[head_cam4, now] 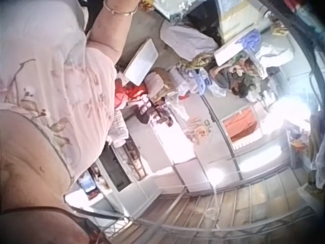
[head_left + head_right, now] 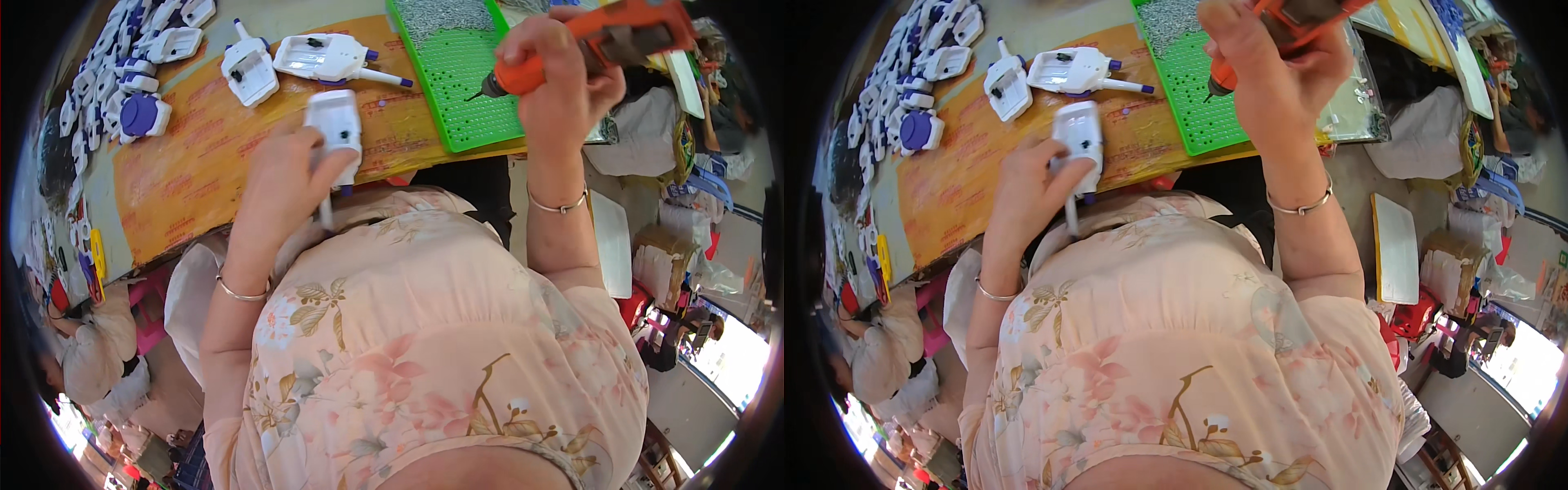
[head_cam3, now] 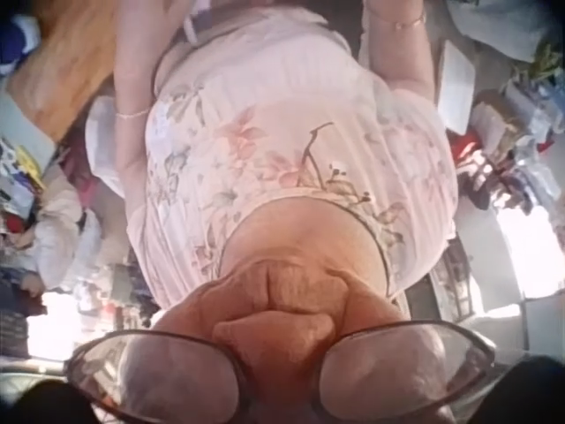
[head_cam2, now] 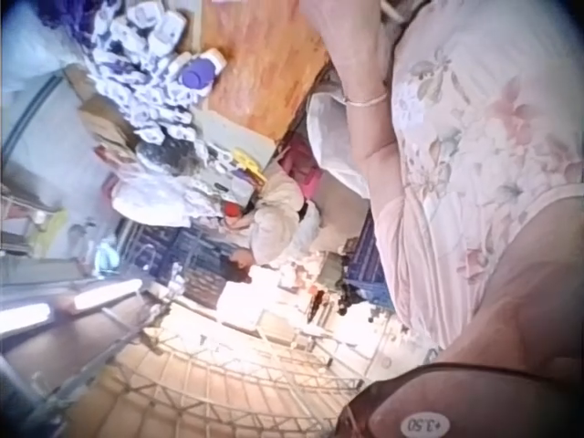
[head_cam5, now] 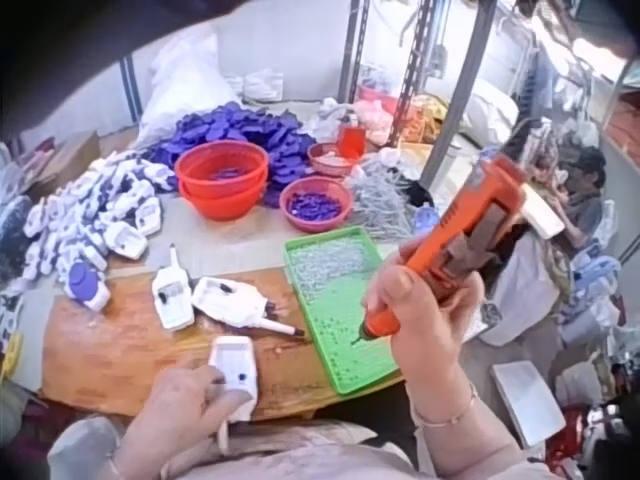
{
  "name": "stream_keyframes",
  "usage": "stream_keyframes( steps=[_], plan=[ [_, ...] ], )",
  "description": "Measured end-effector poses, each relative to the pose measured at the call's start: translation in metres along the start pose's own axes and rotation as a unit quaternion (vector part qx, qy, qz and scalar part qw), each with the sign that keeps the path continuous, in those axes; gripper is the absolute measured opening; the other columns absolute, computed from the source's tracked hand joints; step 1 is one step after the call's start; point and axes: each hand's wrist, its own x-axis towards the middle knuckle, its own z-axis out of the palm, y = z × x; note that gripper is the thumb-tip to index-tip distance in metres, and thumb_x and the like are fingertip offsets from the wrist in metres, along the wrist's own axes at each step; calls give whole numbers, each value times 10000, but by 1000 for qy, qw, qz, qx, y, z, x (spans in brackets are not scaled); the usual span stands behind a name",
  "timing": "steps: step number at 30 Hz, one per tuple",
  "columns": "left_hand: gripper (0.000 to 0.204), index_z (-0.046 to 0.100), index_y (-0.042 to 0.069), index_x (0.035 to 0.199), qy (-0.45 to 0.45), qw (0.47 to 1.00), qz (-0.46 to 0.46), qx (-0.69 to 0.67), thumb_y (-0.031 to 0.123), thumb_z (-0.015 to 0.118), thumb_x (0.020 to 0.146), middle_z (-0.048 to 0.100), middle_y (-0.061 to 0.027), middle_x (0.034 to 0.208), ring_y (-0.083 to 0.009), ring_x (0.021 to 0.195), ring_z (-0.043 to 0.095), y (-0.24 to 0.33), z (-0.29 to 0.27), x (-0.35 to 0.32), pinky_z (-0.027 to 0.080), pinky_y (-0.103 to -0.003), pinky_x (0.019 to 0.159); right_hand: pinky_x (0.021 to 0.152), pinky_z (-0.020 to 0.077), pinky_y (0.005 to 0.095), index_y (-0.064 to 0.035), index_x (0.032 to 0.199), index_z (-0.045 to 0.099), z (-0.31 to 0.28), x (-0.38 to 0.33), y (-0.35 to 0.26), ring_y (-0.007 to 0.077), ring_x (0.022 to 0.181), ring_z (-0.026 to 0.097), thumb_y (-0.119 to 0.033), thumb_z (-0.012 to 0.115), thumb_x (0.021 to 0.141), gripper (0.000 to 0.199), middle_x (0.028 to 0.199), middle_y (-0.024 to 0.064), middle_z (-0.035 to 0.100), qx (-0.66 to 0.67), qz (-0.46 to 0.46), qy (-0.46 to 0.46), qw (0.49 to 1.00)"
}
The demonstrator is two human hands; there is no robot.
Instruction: Assembling plastic toy components using an electric screwdriver and small fasteners.
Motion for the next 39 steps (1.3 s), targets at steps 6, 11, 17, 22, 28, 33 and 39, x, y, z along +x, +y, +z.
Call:
stream_keyframes(
  steps=[6,11,17,22,28,33,39],
  plan=[
    [526,663,-88,857,-1,991,-129,47,434,677,921,665,-266,756,-390,725,666,0,-6,10,504,-474,675,590,516,287,-14,1092,579,-2,-12,34,147,643,629,-35,721,886,251,796,55,637,30,63,109,992],
    [380,654,33,1191,-52,992,-99,50,178,713,844,666,-221,1117,-374,1036,649,10,-28,-3,503,-447,867,586,517,287,-20,1095,584,-5,-16,44,141,640,628,-24,736,872,271,804,53,640,210,-62,47,975],
    [603,638,193,1283,-34,982,130,131,28,772,719,527,-141,1362,-403,1304,457,-8,-14,-10,346,-538,1112,583,515,283,-19,1091,581,0,-17,32,136,642,627,-8,740,861,280,814,50,635,-5,129,117,985],
    [614,641,192,1254,-22,989,91,114,188,851,676,572,-111,1234,-358,1173,517,1,-5,2,384,-517,1006,582,519,282,-16,1088,580,3,-20,22,135,648,628,-7,730,853,279,821,53,636,27,115,112,987],
    [650,649,185,1219,45,984,121,119,307,887,627,586,-86,1146,-322,1075,531,5,14,19,401,-459,904,588,524,285,-13,1095,578,2,-17,16,139,650,632,-39,743,844,301,821,60,640,-4,127,133,983],
    [644,659,176,1224,57,988,140,26,291,881,630,589,-79,1127,-306,1090,537,-1,23,23,408,-435,921,605,534,316,-14,1140,561,17,-9,-4,161,641,630,-89,747,862,343,802,63,635,19,104,124,987],
    [615,703,174,1193,-1,993,121,-8,286,880,615,589,-69,1068,-288,1081,541,-1,18,25,417,-423,923,806,522,312,-31,1207,519,43,-16,-20,199,929,639,-255,812,850,513,1004,79,636,561,206,301,743]
  ],
)
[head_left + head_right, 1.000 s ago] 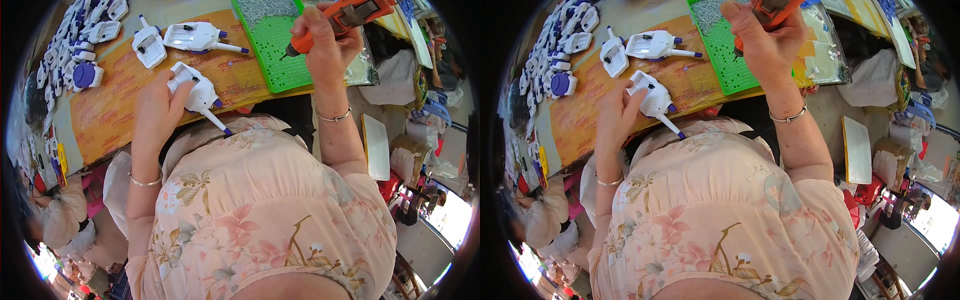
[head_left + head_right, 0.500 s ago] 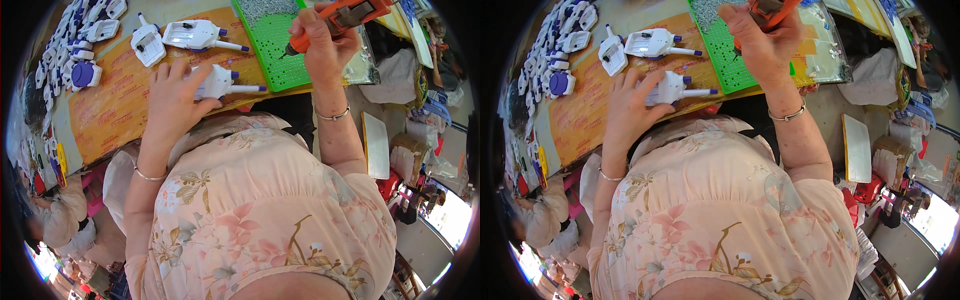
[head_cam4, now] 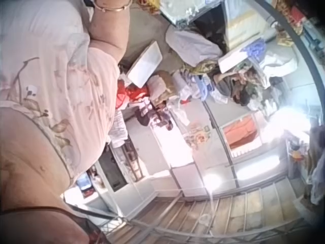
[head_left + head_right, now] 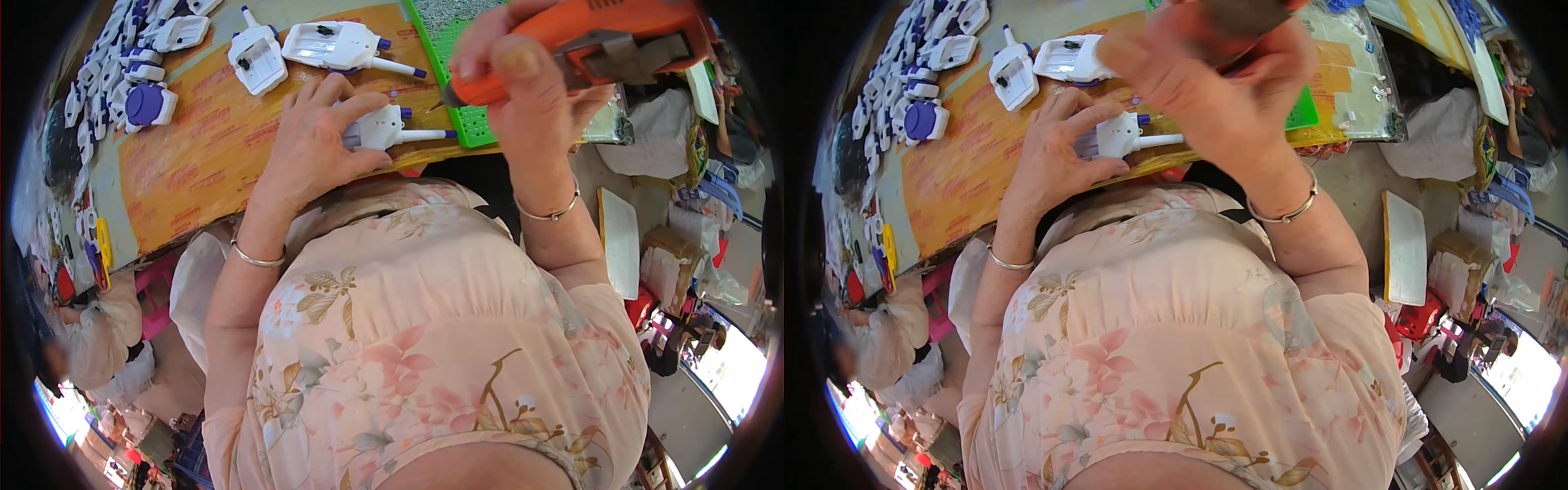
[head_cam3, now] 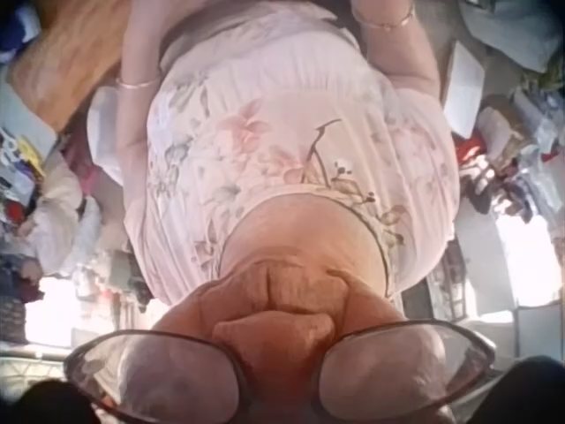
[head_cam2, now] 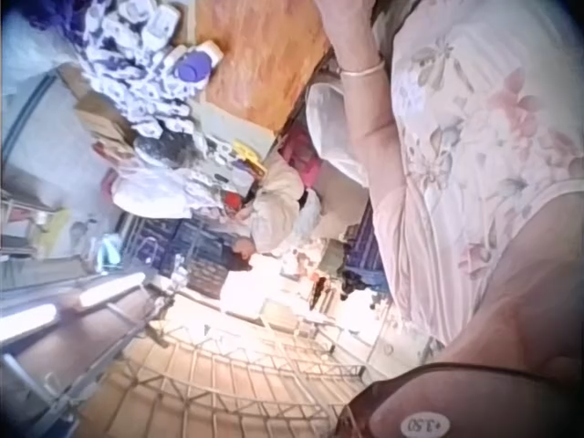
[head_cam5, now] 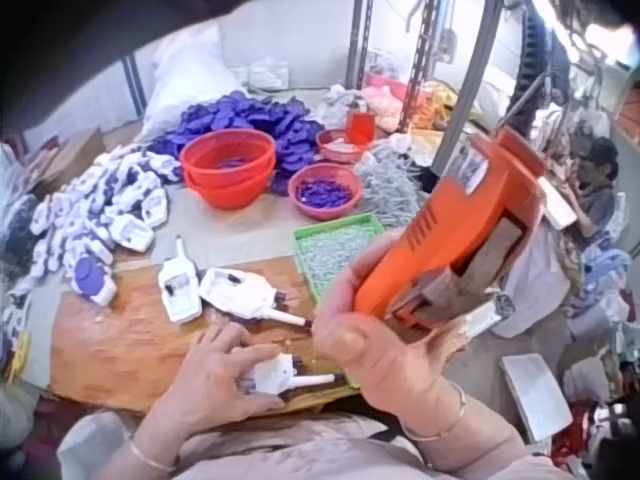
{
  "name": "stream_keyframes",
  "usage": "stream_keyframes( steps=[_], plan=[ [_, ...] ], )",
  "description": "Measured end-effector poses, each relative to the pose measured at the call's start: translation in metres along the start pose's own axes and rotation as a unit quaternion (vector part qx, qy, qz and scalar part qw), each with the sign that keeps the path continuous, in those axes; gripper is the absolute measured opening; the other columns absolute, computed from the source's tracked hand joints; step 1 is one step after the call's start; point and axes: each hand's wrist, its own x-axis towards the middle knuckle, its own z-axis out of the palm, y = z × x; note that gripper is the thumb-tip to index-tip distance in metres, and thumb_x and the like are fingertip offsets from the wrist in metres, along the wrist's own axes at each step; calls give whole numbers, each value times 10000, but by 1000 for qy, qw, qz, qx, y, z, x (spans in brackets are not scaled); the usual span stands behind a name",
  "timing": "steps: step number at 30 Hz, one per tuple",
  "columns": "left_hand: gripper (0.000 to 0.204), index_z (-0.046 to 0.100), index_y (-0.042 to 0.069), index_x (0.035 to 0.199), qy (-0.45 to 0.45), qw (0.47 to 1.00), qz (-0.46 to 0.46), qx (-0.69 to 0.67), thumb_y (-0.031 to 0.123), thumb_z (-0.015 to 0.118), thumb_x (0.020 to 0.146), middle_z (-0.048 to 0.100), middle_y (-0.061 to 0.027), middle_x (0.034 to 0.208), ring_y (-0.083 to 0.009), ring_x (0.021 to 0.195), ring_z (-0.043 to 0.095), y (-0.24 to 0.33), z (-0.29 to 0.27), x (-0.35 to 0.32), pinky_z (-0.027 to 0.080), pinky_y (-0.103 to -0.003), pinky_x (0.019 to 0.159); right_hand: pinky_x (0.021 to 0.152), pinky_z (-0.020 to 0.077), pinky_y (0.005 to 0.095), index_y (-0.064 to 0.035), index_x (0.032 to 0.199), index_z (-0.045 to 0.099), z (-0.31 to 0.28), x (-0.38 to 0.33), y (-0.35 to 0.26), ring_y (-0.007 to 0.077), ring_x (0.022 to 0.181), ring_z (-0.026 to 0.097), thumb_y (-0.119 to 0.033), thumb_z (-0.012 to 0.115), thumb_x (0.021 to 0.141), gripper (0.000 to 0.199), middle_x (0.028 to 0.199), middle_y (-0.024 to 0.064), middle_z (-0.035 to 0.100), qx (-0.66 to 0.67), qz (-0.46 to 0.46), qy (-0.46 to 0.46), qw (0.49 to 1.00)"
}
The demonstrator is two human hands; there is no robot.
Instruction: Assembling plastic toy components using an electric screwdriver and small fasteners.
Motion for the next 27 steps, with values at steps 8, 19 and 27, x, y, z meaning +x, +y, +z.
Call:
stream_keyframes(
  steps=[8,19,27],
  plan=[
    [604,718,186,1163,43,999,0,-23,277,896,593,567,-66,1060,-295,1034,543,-5,12,-5,427,-418,915,696,465,218,-43,1072,570,-13,27,19,83,741,584,-158,867,716,478,848,5,632,-553,-60,-385,737],
    [624,717,188,1163,48,998,-11,-51,269,913,576,569,-58,1054,-282,1050,550,-11,17,-6,431,-432,912,694,466,210,-41,1055,547,-19,24,34,62,741,579,-105,859,724,460,842,-4,622,-415,-172,-588,673],
    [612,709,174,1163,44,998,6,-41,262,907,590,555,-71,1050,-295,1059,542,-7,16,-3,429,-437,923,599,475,245,-40,895,643,-29,4,43,59,676,589,-105,909,678,350,795,-6,660,-544,-176,-344,745]
  ],
)
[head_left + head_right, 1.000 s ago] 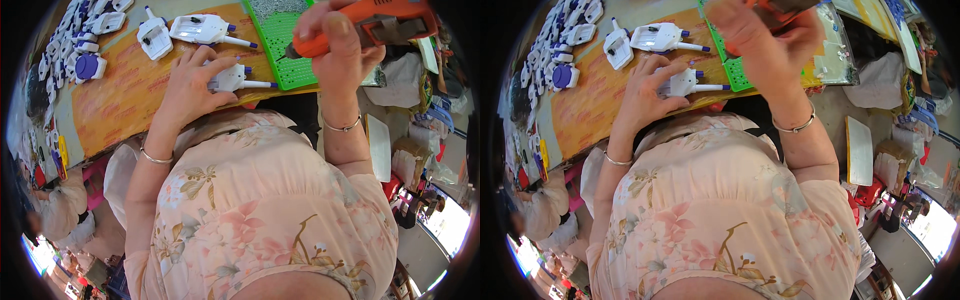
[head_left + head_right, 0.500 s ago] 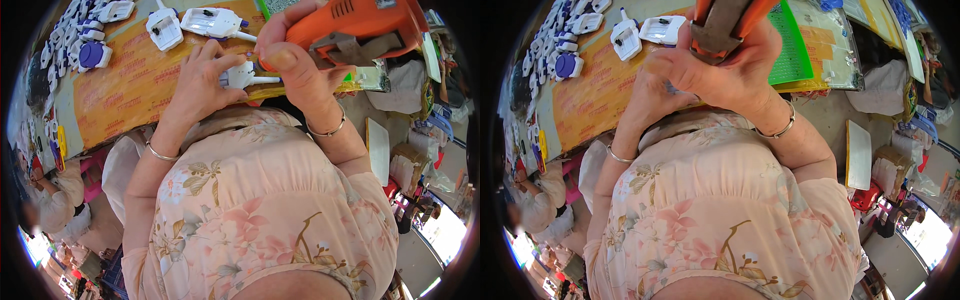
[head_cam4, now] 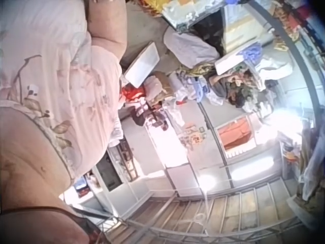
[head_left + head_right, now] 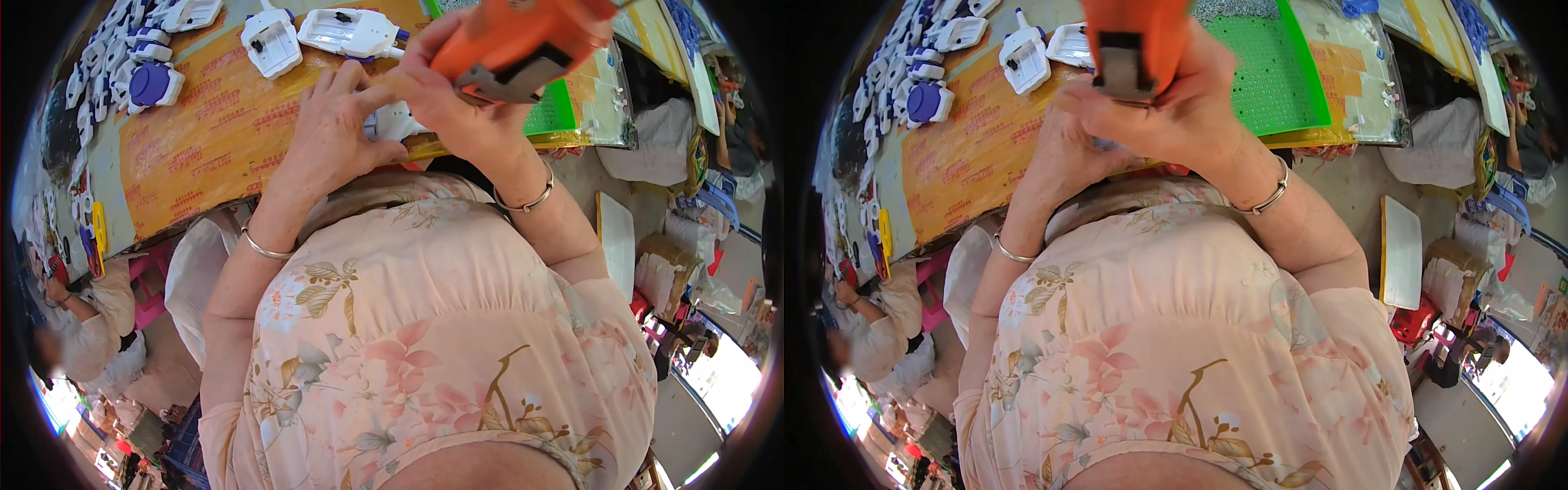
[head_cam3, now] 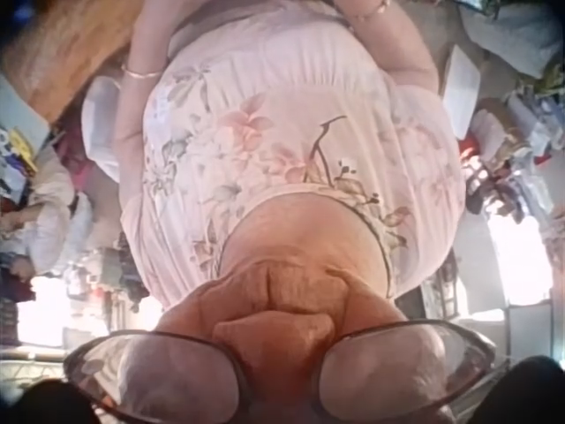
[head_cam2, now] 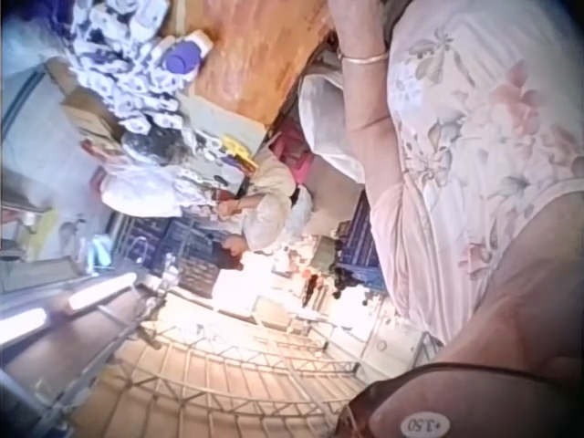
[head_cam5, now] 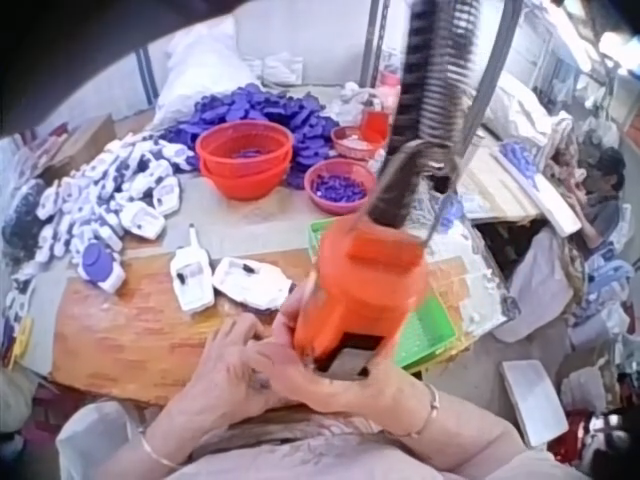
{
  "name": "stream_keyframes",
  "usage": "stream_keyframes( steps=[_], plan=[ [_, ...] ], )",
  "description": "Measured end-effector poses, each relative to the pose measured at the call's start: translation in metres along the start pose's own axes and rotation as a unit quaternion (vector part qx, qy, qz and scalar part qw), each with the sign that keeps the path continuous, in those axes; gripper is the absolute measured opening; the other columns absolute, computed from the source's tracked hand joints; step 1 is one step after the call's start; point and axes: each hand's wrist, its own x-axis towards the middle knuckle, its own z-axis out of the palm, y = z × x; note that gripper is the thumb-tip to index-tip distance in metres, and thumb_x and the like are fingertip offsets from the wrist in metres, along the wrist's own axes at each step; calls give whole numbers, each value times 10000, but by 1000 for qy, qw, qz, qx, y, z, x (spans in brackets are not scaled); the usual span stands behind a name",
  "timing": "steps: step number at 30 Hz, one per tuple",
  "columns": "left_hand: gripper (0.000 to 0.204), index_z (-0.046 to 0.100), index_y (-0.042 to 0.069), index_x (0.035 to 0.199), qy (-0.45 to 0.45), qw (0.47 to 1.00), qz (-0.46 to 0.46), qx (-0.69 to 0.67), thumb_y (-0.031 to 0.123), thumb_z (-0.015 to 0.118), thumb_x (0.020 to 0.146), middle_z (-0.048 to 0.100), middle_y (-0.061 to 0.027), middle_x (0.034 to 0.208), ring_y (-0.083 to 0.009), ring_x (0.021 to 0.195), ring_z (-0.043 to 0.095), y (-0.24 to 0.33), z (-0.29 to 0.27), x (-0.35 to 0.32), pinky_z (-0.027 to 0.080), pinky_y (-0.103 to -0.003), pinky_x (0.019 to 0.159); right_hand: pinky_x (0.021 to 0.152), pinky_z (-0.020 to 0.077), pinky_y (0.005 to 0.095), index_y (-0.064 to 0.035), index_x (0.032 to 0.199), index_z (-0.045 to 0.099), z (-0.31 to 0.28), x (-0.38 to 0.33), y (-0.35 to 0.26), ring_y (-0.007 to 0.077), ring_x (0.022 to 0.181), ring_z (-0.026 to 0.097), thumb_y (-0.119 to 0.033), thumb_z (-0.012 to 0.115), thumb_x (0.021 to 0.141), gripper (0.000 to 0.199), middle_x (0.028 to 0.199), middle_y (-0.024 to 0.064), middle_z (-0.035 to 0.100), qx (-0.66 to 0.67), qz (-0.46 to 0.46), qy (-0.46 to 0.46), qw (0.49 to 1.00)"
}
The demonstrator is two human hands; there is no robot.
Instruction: Assembling plastic toy components using an electric screwdriver and small fasteners.
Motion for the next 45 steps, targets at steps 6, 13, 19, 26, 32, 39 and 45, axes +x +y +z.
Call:
stream_keyframes(
  steps=[6,13,19,26,32,39,45],
  plan=[
    [575,697,137,1147,-6,999,-3,49,311,881,630,560,-79,1086,-310,1093,541,-7,8,-5,425,-446,913,743,517,264,-8,1041,656,-4,-3,-18,118,818,638,-52,889,682,430,930,50,666,20,171,-93,981],
    [595,655,134,1226,-19,996,6,82,278,832,677,586,-99,1157,-318,1156,539,9,0,-4,419,-467,922,654,502,248,-16,1017,585,-8,2,15,104,729,620,-10,827,740,368,856,36,642,56,2,-55,997],
    [606,612,125,1282,-24,998,-14,47,157,782,702,594,-121,1154,-336,1127,547,3,-12,-15,440,-455,951,644,528,309,-19,1170,516,-6,17,-42,149,680,620,-74,762,811,439,832,67,633,100,171,115,973],
    [628,579,94,1322,-72,984,-150,60,19,695,709,588,-158,1205,-374,1150,545,-16,-73,-54,456,-447,991,609,499,373,16,1101,539,-38,8,-26,185,647,570,-119,713,898,300,762,95,589,47,94,79,991],
    [635,560,111,1345,-5,981,-107,164,46,712,731,551,-202,1332,-428,1248,504,-18,-94,-33,412,-490,1070,555,473,255,38,1021,603,-39,1,-27,94,626,568,87,754,765,301,783,45,624,90,89,121,985],
    [653,541,196,1379,-7,956,46,291,174,773,769,536,-126,1418,-414,1360,437,-47,-30,55,331,-619,1121,647,510,279,31,1050,613,-60,9,-31,103,722,584,32,783,743,350,865,48,648,57,87,129,986],
    [653,581,148,1321,-81,980,9,182,183,793,705,591,-90,1214,-334,1219,536,-21,-33,35,336,-593,1056,643,507,342,64,1038,560,-86,8,-18,188,655,579,33,584,864,179,764,115,605,-27,50,111,992]
  ],
)
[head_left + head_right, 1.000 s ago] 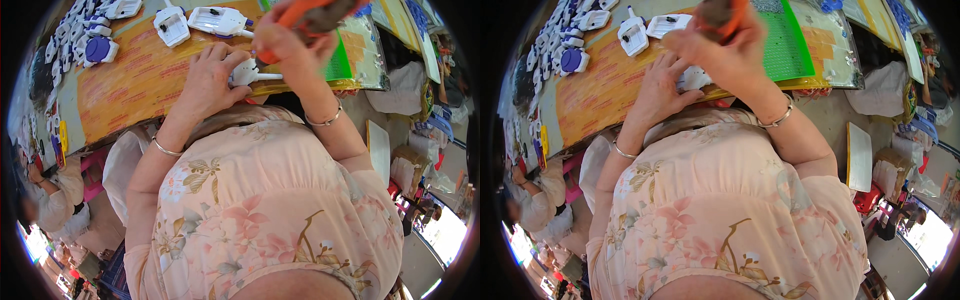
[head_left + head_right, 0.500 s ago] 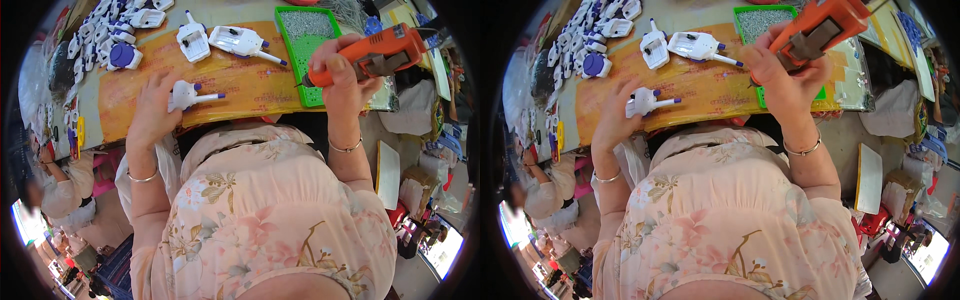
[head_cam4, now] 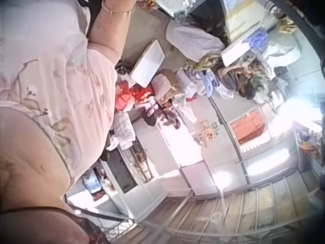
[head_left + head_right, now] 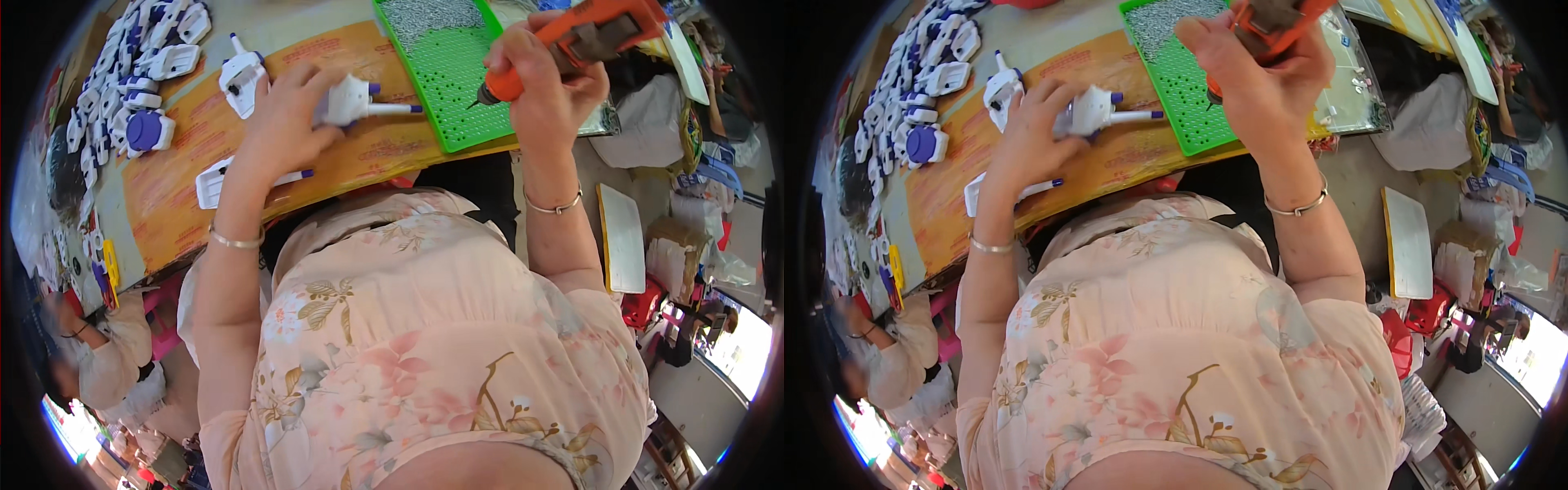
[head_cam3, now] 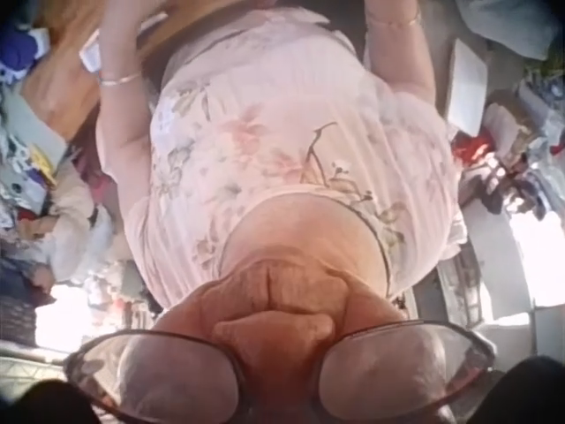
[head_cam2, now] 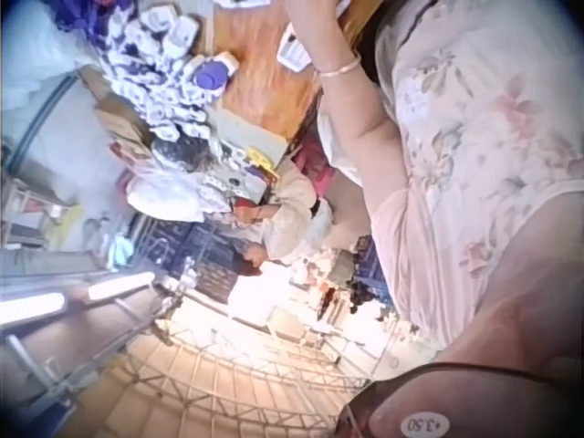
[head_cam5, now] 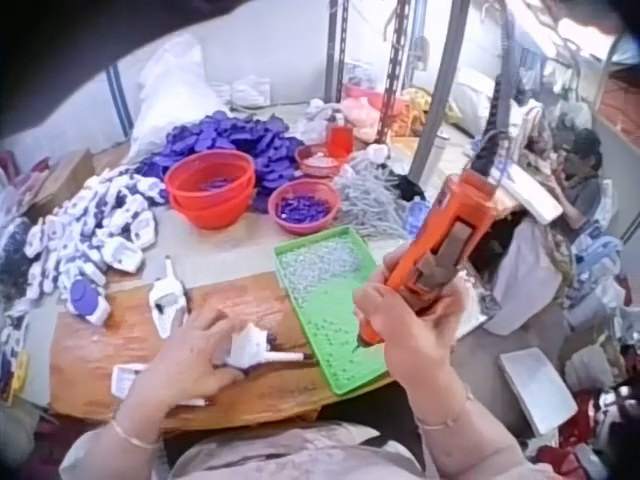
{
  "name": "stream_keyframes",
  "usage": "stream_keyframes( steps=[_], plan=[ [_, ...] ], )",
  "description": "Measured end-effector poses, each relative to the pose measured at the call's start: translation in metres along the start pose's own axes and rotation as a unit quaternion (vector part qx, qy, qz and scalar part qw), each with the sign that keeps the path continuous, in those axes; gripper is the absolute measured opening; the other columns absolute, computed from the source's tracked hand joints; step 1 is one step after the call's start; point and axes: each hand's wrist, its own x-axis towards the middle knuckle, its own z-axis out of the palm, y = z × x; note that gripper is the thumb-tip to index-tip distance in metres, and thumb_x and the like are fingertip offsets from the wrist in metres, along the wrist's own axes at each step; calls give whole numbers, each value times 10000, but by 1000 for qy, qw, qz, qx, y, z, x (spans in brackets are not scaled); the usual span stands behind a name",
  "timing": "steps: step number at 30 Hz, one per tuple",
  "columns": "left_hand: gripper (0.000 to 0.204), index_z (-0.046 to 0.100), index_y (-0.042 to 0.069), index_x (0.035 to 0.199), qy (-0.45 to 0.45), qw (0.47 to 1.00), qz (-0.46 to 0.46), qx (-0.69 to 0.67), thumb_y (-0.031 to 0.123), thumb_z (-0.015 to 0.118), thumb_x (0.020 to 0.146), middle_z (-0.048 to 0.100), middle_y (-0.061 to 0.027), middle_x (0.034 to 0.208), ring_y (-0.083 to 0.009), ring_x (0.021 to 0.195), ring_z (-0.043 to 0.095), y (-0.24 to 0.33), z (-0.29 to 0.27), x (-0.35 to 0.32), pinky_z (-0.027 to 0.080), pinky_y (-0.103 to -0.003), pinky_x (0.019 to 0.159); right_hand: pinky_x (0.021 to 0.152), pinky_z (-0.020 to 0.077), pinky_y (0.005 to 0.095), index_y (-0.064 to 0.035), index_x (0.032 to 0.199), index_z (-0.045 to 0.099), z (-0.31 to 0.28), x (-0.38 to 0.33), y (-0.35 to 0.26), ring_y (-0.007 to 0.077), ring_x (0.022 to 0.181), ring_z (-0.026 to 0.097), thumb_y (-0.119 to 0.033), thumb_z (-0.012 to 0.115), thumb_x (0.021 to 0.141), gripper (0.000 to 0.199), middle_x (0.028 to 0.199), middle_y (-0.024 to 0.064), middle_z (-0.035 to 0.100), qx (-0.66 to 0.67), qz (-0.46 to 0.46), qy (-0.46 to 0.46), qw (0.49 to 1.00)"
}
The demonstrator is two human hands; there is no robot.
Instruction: Assembling plastic toy components using an electric screwdriver and small fasteners.
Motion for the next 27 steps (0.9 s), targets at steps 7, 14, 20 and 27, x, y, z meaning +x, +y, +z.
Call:
stream_keyframes(
  steps=[7,14,20,27],
  plan=[
    [577,613,102,1252,-13,990,38,-134,96,765,696,573,-136,1154,-355,1147,555,33,2,-22,362,-508,1070,572,508,281,-19,1048,581,1,4,51,129,637,623,65,714,812,284,798,46,627,328,-71,-28,941],
    [583,603,82,1278,30,983,19,-183,143,798,732,574,-144,1253,-349,1199,508,36,3,-33,348,-465,1069,581,514,287,-18,1054,577,10,-3,27,137,639,628,54,713,818,282,806,49,632,-15,129,90,987],
    [584,600,83,1281,32,982,13,-187,167,806,741,594,-133,1224,-359,1181,518,33,8,-33,359,-461,1055,589,515,281,-17,1062,577,5,0,50,133,649,626,60,711,821,286,816,48,634,361,-94,-45,927],
    [588,617,85,1269,33,981,-3,-190,182,818,725,600,-120,1225,-340,1169,538,32,11,-34,392,-456,1032,585,514,282,-14,1058,575,11,-3,24,131,641,621,74,699,814,288,796,54,630,168,-11,19,986]
  ],
)
